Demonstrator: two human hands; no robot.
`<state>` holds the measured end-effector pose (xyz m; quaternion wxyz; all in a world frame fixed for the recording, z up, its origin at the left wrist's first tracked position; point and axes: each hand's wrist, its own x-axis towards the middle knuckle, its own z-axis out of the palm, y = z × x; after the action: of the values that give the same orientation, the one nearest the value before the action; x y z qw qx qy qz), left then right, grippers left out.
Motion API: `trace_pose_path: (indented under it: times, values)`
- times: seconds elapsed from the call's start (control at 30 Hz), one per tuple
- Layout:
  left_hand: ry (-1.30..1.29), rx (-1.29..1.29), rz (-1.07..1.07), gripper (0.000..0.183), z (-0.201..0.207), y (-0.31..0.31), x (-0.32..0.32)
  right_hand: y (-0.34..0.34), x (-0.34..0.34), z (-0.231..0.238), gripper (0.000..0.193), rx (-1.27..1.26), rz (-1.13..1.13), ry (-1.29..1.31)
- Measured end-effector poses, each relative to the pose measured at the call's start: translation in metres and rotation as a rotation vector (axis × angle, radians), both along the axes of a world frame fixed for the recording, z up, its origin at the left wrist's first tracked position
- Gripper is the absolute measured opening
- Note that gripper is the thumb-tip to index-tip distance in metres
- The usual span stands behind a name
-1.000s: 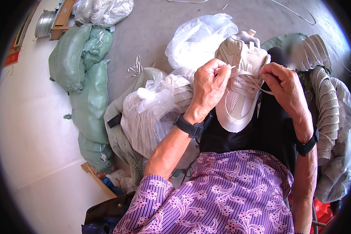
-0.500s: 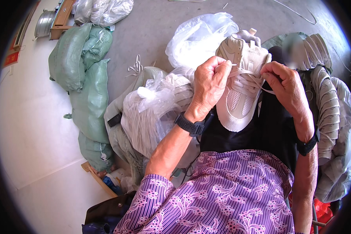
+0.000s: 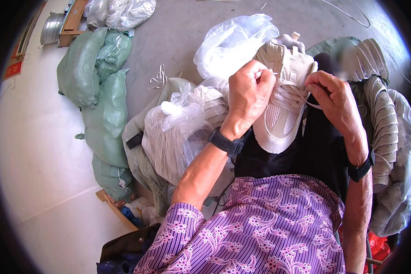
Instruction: Lacing a sneaker while sitting in a storage area.
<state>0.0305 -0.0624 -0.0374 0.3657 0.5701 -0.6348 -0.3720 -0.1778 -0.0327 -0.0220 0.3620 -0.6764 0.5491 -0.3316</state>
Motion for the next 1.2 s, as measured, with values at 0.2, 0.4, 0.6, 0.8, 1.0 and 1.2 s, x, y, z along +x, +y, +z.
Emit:
trace_pose_path:
  times: [0.2,0.4,0.6,0.8,1.0,1.2]
  values:
    - [-0.313,-0.328,-0.097,0.011,0.005,-0.005,-0.015,0.0,0.0,0.0,0.01,0.063,-0.006,0.001]
    - [-0.087,-0.03,-0.082,0.018,0.0,-0.001,-0.007,-0.004,-0.002,0.005,0.009,-0.09,0.086,0.071]
    - [0.138,0.199,-0.031,0.029,-0.005,0.005,0.004,-0.023,0.005,0.009,0.011,-0.219,0.119,0.318]
    - [0.197,0.14,-0.013,0.027,-0.014,0.004,0.007,-0.033,0.033,-0.004,0.019,-0.394,0.099,0.402]
    - [0.172,0.172,-0.051,0.023,-0.017,0.0,0.011,-0.048,0.036,-0.01,0.019,-0.247,0.179,0.297]
    - [0.213,0.192,-0.096,0.02,-0.014,-0.002,0.011,-0.052,0.043,-0.011,0.015,-0.214,0.226,0.361]
